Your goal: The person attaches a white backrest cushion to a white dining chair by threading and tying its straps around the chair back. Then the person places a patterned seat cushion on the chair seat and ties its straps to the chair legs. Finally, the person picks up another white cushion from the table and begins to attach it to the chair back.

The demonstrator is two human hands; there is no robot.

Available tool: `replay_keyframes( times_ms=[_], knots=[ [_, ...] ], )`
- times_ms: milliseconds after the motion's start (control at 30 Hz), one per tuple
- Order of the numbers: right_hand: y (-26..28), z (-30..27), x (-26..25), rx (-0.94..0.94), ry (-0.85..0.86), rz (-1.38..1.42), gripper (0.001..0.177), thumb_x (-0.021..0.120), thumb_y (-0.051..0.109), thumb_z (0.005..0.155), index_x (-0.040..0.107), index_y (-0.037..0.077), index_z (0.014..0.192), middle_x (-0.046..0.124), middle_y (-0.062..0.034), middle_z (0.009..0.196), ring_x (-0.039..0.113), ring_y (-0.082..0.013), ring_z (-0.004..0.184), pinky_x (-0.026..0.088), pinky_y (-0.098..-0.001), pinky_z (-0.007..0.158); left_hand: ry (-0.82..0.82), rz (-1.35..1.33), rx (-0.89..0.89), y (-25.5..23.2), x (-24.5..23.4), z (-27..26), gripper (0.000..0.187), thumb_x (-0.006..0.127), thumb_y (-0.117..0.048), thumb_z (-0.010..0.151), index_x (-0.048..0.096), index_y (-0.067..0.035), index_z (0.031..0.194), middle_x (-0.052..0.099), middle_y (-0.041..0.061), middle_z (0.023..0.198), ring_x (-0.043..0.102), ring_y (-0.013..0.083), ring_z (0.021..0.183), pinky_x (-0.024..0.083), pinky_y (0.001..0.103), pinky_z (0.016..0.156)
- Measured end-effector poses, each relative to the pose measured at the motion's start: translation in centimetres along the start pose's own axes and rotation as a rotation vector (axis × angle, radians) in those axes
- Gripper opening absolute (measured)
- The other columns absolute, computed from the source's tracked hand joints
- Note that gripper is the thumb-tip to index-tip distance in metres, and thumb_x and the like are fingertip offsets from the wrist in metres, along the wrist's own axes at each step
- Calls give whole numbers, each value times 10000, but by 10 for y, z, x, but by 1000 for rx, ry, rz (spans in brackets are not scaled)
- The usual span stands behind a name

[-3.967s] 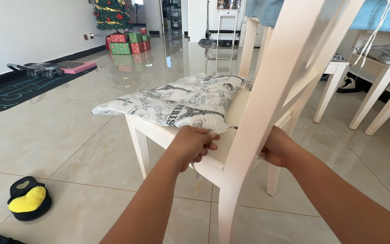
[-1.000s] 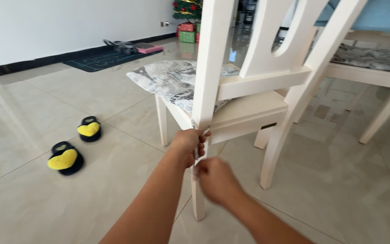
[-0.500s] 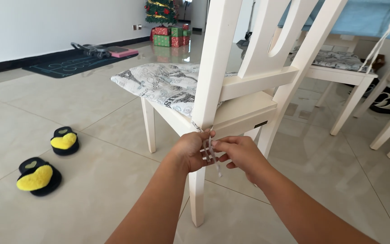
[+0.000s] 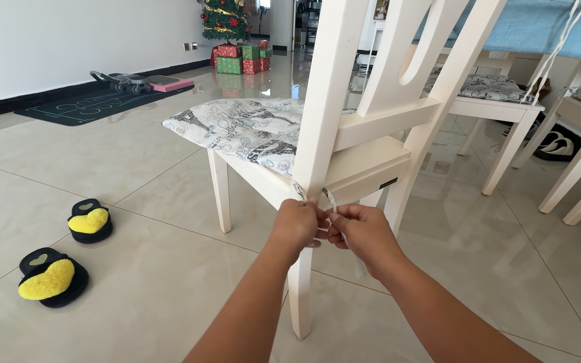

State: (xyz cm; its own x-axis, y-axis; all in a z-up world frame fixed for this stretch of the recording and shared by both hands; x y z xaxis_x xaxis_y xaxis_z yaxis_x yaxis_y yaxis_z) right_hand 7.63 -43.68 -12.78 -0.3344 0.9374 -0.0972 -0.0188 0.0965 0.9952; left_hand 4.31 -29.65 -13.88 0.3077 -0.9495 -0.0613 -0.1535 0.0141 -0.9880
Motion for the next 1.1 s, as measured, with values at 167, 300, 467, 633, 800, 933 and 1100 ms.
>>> replay_keyframes(
  times_ms=[167, 300, 467, 633, 800, 933, 1100],
  knots=[
    [2, -10, 6, -26, 1, 21, 165, 600, 13, 914, 650, 32, 1070, 680, -90, 770, 514, -141, 550, 381, -299, 480, -4, -110, -26, 6, 9, -7, 292, 483, -267, 1030, 645, -27, 1071, 737, 150, 908, 733, 235, 781, 564, 381, 664],
    [3, -13, 9, -12, -21, -52, 230, 570, 52, 911, 757, -34, 1015, 639, -94, 748, 453, -132, 528, 317, -296, 442, 10, -172, -44, 3, 16, -11, 375, 465, -329, 1054, 649, -6, 1001, 667, 111, 892, 646, 222, 759, 596, 404, 678],
    [17, -15, 17, -189, 4, -169, 239, 612, 141, 931, 770, -27, 992, 737, -97, 809, 538, -57, 584, 441, -236, 533, 11, -29, -53, -7, 13, -18, 367, 447, -354, 1042, 641, -48, 986, 671, 44, 912, 661, 187, 843, 565, 424, 726],
    [13, -10, 25, -180, 72, -101, 176, 616, 161, 904, 721, 22, 926, 702, -48, 797, 575, -27, 622, 465, -214, 587, 152, -85, -117, 1, 13, -10, 315, 520, -341, 1014, 664, -62, 979, 660, 75, 931, 646, 195, 833, 582, 377, 742],
    [4, -1, 20, -94, 70, 1, 183, 574, 145, 852, 600, 19, 722, 535, -32, 654, 376, -99, 514, 314, -279, 472, 150, -551, -112, 7, 10, 19, 220, 639, -224, 1017, 627, -10, 963, 546, 82, 836, 514, 184, 710, 528, 356, 653],
    [8, 1, 21, -109, 106, -68, 220, 563, 181, 856, 575, 20, 706, 521, -66, 634, 420, -124, 517, 296, -304, 460, -3, -558, -113, 9, -2, 30, 159, 609, -142, 989, 627, 8, 942, 601, 83, 815, 561, 183, 682, 600, 361, 654],
    [16, -1, 12, -166, 115, -157, 239, 549, 218, 849, 688, 50, 749, 670, -8, 704, 599, -88, 660, 474, -251, 598, -107, -259, -6, -4, -12, 21, 248, 588, -178, 983, 655, 31, 866, 615, 104, 743, 559, 190, 564, 525, 336, 548]
  ],
)
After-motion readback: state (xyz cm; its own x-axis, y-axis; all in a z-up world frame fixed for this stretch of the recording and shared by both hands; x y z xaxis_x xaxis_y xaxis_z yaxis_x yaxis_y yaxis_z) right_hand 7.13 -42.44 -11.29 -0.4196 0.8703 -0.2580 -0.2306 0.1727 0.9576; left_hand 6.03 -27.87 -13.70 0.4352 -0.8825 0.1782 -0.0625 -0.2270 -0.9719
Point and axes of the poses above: each hand's wrist, its own z-axis towards the middle knuckle, its own x-axis out of the palm, y = z × x, the point moved 10 cm from there along z, towards the middle knuckle
